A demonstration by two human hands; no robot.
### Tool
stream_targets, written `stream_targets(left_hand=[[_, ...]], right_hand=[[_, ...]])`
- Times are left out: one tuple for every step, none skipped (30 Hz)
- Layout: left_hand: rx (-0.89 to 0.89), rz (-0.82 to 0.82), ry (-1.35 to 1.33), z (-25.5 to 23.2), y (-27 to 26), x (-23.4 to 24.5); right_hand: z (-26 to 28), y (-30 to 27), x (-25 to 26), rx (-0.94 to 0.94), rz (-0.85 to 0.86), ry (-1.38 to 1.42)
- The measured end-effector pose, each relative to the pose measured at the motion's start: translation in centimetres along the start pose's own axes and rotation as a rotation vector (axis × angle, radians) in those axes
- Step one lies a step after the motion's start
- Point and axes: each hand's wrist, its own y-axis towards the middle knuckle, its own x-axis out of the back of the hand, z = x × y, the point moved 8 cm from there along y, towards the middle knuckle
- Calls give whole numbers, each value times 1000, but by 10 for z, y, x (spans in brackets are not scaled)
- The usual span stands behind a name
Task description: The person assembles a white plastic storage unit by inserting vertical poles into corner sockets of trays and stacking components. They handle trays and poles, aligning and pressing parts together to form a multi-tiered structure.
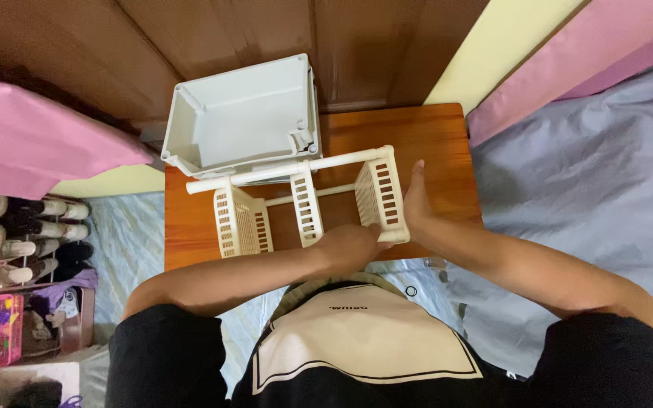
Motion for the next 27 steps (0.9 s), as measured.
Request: stream_targets(left_hand=[[-7, 5, -29, 0, 1, 2], [-13, 10, -59, 0, 2, 3], [-18, 13, -89, 0, 3, 2], [-26, 20, -78, -1, 4, 2], [-35, 26, -69, 0, 5, 2], [-44, 31, -59, 0, 6, 3], [-62, 13, -57, 0, 7, 4], [-81, -5, -55, -1, 8, 6], [-100, -22, -54, -2, 8, 6], [-91, -4, -55, 0, 10, 4], [-81, 14, -55, 1, 11, 2], [-72, 32, -56, 3, 12, 1], [-78, 31, -52, 4, 13, 0], [-85, 29, -49, 5, 13, 0], [-92, 29, -47, 5, 13, -1], [-115, 6, -68, 4, 13, 0], [-136, -20, -88, 3, 13, 1], [-157, -47, -108, 1, 13, 2], [-151, -57, -104, 3, 11, 2], [-146, -67, -100, 4, 9, 2], [-145, -74, -96, 4, 8, 3], [-134, -77, -98, 6, 7, 4], [-124, -77, -106, 6, 6, 3], [-115, -76, -114, 6, 5, 2], [-135, -102, -101, 4, 3, 4], [-155, -129, -87, 1, 0, 6], [-173, -154, -71, -1, -3, 9]], right_hand=[[-2, -3, -1, -23, -25, 3], [-3, -6, -1, -47, -49, 5], [-6, -9, -1, -72, -72, 7], [-5, -12, -1, -72, -83, -25], [-4, -14, -3, -74, -94, -59], [-2, -15, -5, -75, -105, -92], [-1, -17, -7, -71, -104, -89], [0, -18, -8, -68, -103, -85], [1, -20, -9, -64, -104, -82], [0, -21, -9, -71, -108, -72], [-1, -21, -9, -79, -113, -62], [-1, -21, -9, -86, -118, -51], [0, -21, -9, -79, -119, -85], [1, -21, -7, -71, -120, -119], [1, -21, -5, -66, -123, -152], [2, -19, -8, -34, -76, -122], [3, -17, -14, -3, -26, -93], [4, -15, -18, 28, 25, -65], [4, -15, -20, 34, 55, -81], [4, -16, -22, 40, 85, -98], [6, -17, -23, 50, 110, -113], [9, -16, -26, 89, 136, -136], [12, -18, -26, 125, 155, -160], [15, -20, -27, 160, 174, -184], [17, -21, -23, 172, 144, -285], [21, -22, -20, 184, 113, -387], [23, -22, -20, 196, 84, -486]])
